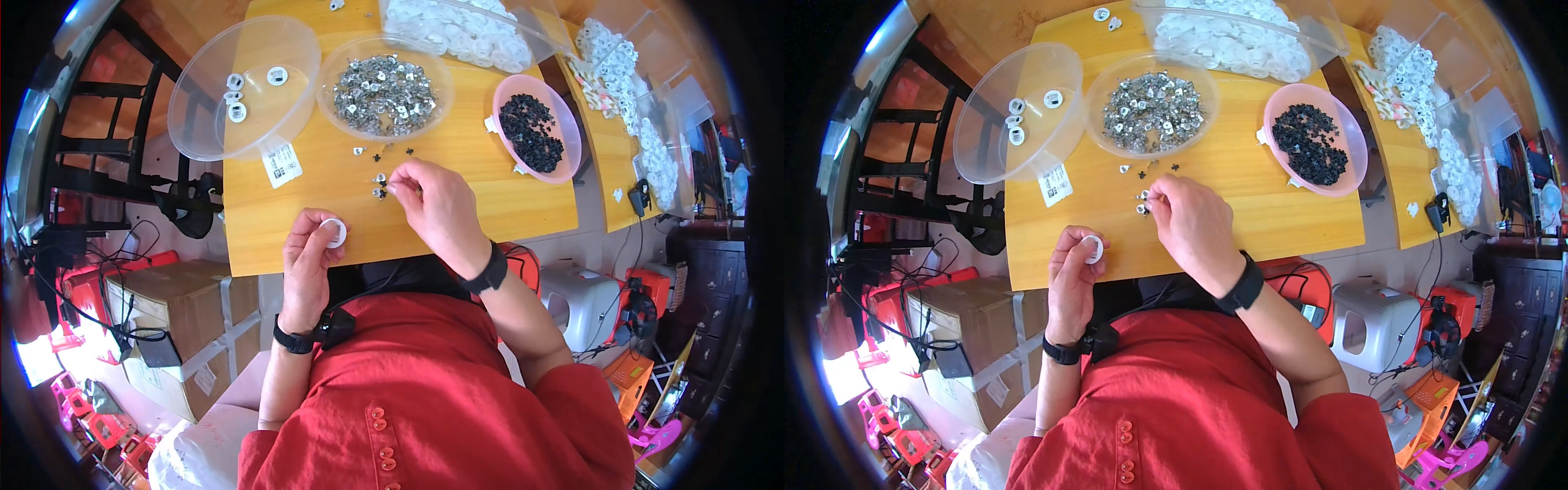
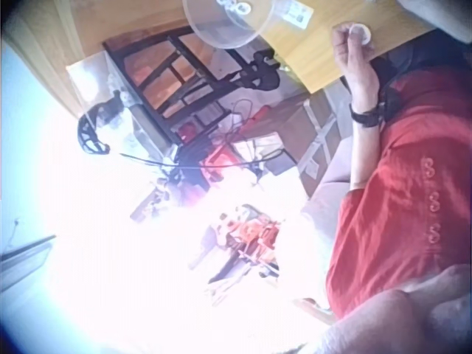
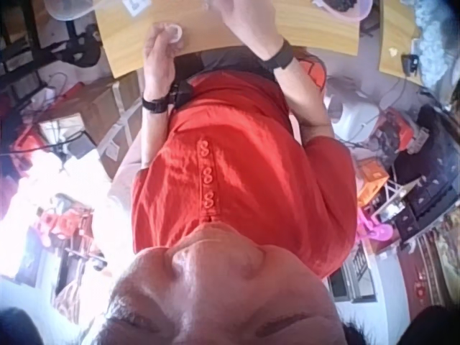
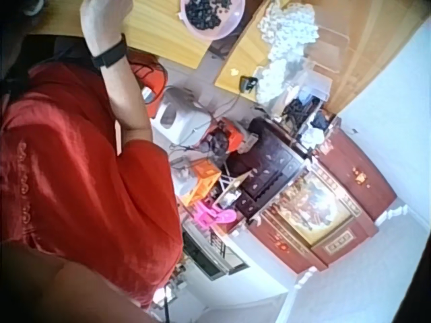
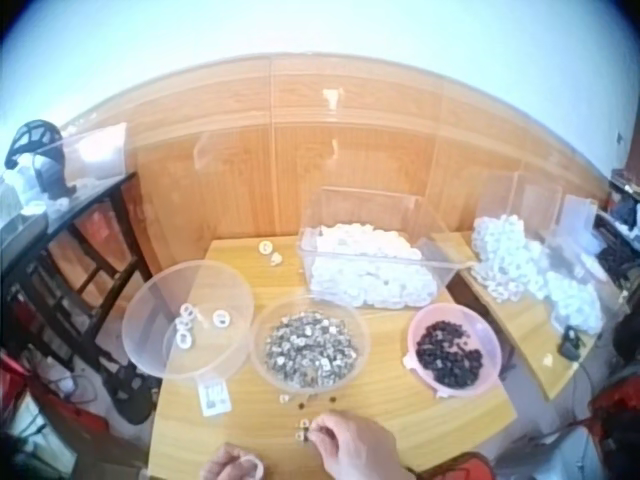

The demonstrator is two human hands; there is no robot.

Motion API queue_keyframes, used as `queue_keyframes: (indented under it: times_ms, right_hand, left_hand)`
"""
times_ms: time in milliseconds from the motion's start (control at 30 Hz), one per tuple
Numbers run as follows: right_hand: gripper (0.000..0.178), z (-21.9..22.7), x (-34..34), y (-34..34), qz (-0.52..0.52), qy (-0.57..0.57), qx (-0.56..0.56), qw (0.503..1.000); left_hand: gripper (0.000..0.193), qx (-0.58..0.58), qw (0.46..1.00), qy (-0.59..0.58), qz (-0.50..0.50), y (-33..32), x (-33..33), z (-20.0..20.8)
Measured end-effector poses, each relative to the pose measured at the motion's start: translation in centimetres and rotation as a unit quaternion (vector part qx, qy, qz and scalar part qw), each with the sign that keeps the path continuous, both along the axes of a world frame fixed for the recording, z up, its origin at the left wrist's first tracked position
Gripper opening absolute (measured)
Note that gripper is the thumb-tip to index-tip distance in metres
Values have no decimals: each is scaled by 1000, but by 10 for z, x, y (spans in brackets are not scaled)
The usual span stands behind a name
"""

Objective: Manual assembly of small plastic and metal components at a workshop workbench.

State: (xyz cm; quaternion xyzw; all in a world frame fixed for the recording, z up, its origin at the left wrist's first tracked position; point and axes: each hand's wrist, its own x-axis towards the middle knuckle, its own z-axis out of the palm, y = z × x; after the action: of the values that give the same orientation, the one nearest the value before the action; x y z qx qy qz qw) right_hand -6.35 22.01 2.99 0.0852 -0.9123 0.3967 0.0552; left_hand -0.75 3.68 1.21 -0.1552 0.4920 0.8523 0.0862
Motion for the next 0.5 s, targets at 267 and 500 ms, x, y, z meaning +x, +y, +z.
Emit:
queue_keyframes:
  times_ms: [267, 500]
  right_hand:
    - [10, -19, -19, -24, 32, 34, 120, 992]
    - [9, -22, -26, -16, 67, -31, -131, 989]
  left_hand:
    - [17, -100, 994, 20, -32, 7, -3, 3]
    - [19, -98, 995, 2, -32, 8, -11, 9]
